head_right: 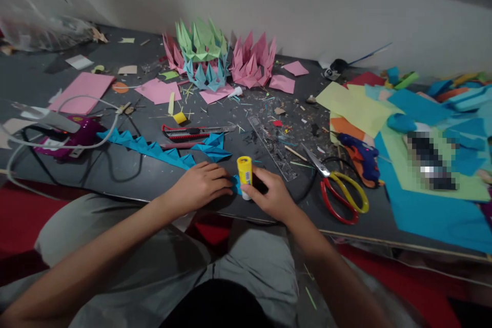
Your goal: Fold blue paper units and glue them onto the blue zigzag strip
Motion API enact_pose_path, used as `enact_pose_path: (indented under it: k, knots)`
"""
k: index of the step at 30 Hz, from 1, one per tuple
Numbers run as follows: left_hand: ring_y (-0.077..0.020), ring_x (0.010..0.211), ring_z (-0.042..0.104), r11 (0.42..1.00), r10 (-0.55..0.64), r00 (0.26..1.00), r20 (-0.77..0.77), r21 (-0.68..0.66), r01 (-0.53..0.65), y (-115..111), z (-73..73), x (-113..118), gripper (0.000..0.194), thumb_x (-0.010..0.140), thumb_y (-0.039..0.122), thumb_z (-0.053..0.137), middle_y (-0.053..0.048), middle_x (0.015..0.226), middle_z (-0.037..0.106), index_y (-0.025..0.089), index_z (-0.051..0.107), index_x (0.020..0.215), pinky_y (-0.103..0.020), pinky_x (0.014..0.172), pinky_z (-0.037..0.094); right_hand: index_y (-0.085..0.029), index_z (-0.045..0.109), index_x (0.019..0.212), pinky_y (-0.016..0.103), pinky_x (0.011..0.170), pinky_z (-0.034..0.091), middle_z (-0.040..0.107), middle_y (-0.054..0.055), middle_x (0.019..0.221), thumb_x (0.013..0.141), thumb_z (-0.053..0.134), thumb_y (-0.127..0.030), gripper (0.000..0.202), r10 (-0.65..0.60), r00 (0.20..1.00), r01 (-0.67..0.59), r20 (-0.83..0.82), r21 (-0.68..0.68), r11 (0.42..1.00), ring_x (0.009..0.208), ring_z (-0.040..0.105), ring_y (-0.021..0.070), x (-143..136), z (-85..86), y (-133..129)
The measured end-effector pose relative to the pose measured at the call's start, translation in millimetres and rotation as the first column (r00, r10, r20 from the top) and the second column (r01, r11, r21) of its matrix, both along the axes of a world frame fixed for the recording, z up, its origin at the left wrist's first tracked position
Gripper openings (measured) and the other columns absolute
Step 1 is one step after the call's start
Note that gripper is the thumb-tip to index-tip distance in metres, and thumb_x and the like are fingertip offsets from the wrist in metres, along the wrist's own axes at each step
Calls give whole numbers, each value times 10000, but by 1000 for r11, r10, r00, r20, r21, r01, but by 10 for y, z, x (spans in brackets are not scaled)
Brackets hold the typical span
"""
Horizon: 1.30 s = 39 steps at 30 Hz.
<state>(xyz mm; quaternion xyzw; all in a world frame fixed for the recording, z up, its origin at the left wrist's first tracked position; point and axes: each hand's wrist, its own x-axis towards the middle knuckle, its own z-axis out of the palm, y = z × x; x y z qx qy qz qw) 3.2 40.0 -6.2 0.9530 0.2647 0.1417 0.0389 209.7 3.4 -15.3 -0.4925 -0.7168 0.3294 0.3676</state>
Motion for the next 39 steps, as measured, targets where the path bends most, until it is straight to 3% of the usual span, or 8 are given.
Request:
enact_pose_path:
  k: [5, 8, 11, 14, 18, 26, 34, 39]
  knots:
    - [-153, 729, 548, 985, -64, 998, -29, 159, 68, -19, 4, 21, 191, 883, 309, 478, 1, 788, 625, 177, 608, 838, -290, 624, 335, -186, 590, 998, 286, 639, 526, 693, 53, 821, 791, 564, -413, 308, -245, 914, 238, -324, -62, 969, 745, 646, 178, -11, -23, -6]
    - [-145, 679, 540, 973, -65, 997, -28, 220, 69, -18, 10, 45, 192, 895, 243, 445, 4, 717, 607, 168, 591, 794, -290, 603, 326, -192, 587, 1018, 279, 644, 526, 695, 52, 827, 776, 596, -386, 310, -292, 873, 304, -389, -32, 952, 754, 648, 174, -14, -31, -24]
    - [-149, 665, 542, 984, -18, 999, -36, 177, 25, -2, 42, 88, 185, 889, 223, 444, 1, 698, 594, 166, 566, 762, -288, 602, 329, -206, 570, 1050, 269, 649, 524, 696, 49, 852, 799, 576, -361, 294, -298, 854, 343, -428, 31, 939, 756, 650, 164, 2, -36, -38]
    - [-172, 717, 561, 994, 48, 996, -77, 98, -41, 27, 82, 145, 165, 885, 235, 458, -20, 745, 610, 159, 546, 768, -297, 637, 348, -215, 549, 1081, 280, 672, 526, 695, 55, 907, 816, 560, -328, 288, -237, 902, 281, -362, 74, 957, 789, 652, 168, 18, -55, -37]
    - [-194, 744, 576, 996, 71, 985, -158, 63, -62, 84, 95, 208, 137, 883, 211, 457, -40, 768, 626, 144, 542, 799, -315, 660, 347, -217, 549, 1091, 342, 793, 505, 678, 68, 986, 799, 583, -280, 300, -132, 983, 148, -126, 122, 981, 882, 638, 194, 25, -105, -18]
    - [-192, 711, 586, 997, 43, 985, -167, 73, -31, 146, 41, 219, 112, 858, 178, 482, -38, 750, 626, 134, 563, 796, -315, 650, 324, -219, 561, 1053, 341, 807, 502, 661, 73, 1002, 807, 567, -285, 255, -47, 996, 36, 75, 139, 990, 909, 628, 204, -4, -120, 37]
    - [-192, 726, 591, 997, 58, 986, -154, 67, -48, 126, 47, 223, 121, 862, 177, 472, -38, 768, 635, 135, 570, 805, -314, 654, 322, -193, 564, 1036, 365, 801, 494, 649, 99, 979, 825, 523, -291, 236, -129, 970, 69, 208, 271, 960, 924, 607, 227, -23, -99, 58]
    - [-192, 714, 589, 995, 72, 987, -143, 73, -62, 117, 30, 216, 127, 869, 193, 472, -36, 754, 631, 142, 562, 795, -318, 662, 336, -191, 576, 991, 379, 799, 481, 642, 95, 934, 814, 534, -281, 203, -236, 961, 186, 142, 297, 936, 888, 600, 228, -16, -92, 5]
